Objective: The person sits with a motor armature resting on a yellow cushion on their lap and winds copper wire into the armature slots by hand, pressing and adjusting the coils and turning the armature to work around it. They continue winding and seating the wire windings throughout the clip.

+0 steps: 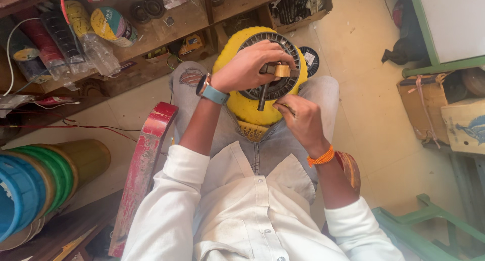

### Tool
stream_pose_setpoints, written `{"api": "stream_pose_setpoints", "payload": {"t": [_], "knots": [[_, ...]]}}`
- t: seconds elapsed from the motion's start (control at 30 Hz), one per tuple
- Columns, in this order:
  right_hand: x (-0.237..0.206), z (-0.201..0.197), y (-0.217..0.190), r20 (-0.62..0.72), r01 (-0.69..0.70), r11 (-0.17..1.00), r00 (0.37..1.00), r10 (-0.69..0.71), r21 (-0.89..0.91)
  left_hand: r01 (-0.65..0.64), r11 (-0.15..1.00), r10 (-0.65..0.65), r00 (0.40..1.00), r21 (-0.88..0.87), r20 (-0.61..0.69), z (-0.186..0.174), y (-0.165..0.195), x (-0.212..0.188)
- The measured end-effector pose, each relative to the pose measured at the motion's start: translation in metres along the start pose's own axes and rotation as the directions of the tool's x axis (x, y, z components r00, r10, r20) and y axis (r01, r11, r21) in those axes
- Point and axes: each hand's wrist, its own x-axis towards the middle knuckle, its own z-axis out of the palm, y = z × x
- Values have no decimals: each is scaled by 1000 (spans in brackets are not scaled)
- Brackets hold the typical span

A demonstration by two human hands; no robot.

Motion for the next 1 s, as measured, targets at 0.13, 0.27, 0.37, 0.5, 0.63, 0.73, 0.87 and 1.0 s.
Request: {"api": "stream_pose_setpoints", "payload": {"t": [0.13, 0.27, 0.37, 0.5, 0.63, 0.73, 0.87, 1.0], "knots": [[-3, 13, 11, 23, 70, 994, 997, -69, -83, 16, 1000, -15, 995, -3, 98, -4, -5, 7], [-8, 17, 15, 18, 83, 989, 997, -81, -119, 22, 1000, -21, 994, -13, 104, -3, -6, 6], [-11, 22, 13, 15, 93, 989, 996, -92, -117, 42, 999, -39, 994, -19, 98, 0, -6, 7], [-15, 28, 6, 0, 72, 989, 997, -73, -132, 28, 999, -27, 998, -15, 58, 0, -6, 7], [-19, 23, -4, -26, 46, 992, 998, -49, -115, 1, 1000, 0, 988, 7, -155, 1, 3, -6], [-23, 14, -14, -35, 26, 996, 999, -29, -83, 18, 973, 64, 937, 231, -344, 13, 22, -33], [-28, -1, -27, -21, 34, 994, 999, -37, -102, 20, 959, 90, 925, 282, -369, 35, 39, -54], [-21, -15, -36, 38, 83, 986, 996, -79, -147, -26, 950, 140, 926, 310, -350, 40, 40, -59]]}}
